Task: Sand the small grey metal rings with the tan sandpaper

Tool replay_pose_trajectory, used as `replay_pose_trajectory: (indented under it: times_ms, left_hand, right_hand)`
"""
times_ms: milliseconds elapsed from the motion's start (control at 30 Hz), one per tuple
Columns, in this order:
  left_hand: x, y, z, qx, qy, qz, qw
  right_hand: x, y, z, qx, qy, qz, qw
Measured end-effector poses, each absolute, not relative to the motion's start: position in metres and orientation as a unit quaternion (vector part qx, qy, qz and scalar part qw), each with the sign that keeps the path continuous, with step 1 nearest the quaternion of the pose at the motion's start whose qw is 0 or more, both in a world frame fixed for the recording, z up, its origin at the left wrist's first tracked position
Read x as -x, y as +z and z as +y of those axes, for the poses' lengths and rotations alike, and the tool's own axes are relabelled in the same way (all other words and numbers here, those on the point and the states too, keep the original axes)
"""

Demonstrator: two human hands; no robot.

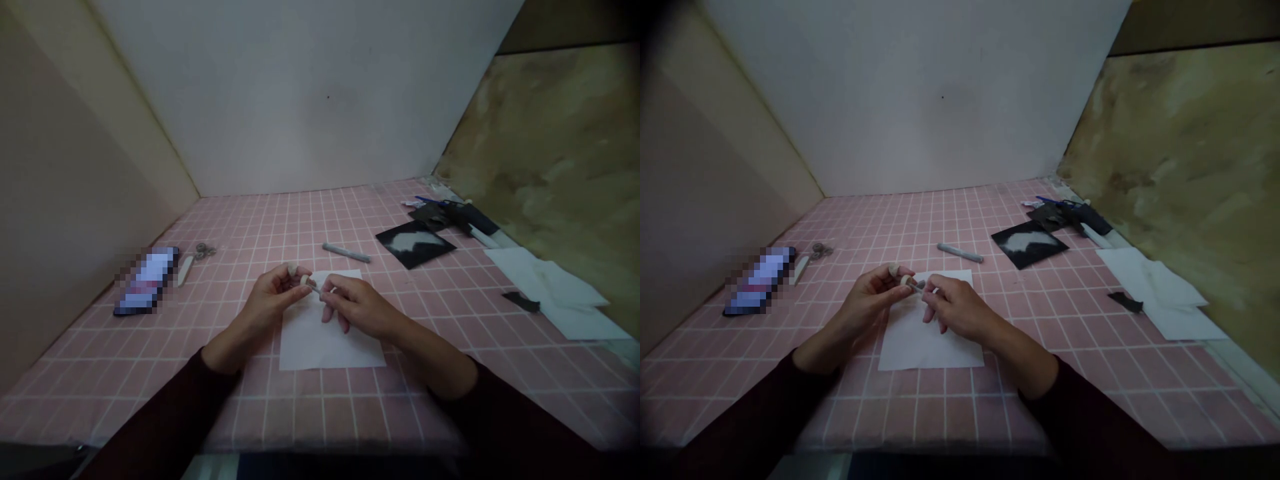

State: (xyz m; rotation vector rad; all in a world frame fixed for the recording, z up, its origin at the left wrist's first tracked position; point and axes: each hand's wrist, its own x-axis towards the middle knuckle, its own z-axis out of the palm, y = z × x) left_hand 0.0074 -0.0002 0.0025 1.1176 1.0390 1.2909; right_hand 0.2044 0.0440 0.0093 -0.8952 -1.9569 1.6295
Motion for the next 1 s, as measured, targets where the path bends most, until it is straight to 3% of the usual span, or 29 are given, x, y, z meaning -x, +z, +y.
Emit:
replay_pose_trajectory:
  times_ms: [667, 1000]
  left_hand:
    - [-0.0063, 0.0075, -0.0015, -0.391, 0.533, 0.43, 0.615]
    - [-0.0034, 0.0026, 0.002, -0.389, 0.53, 0.415, 0.629]
  right_hand:
    - [-0.2031, 0.0093, 0.0447, 0.311, 0.604, -0.679, 0.278]
    - [-0.2039, 0.0086, 0.0436, 0.271, 0.401, -0.822, 0.301]
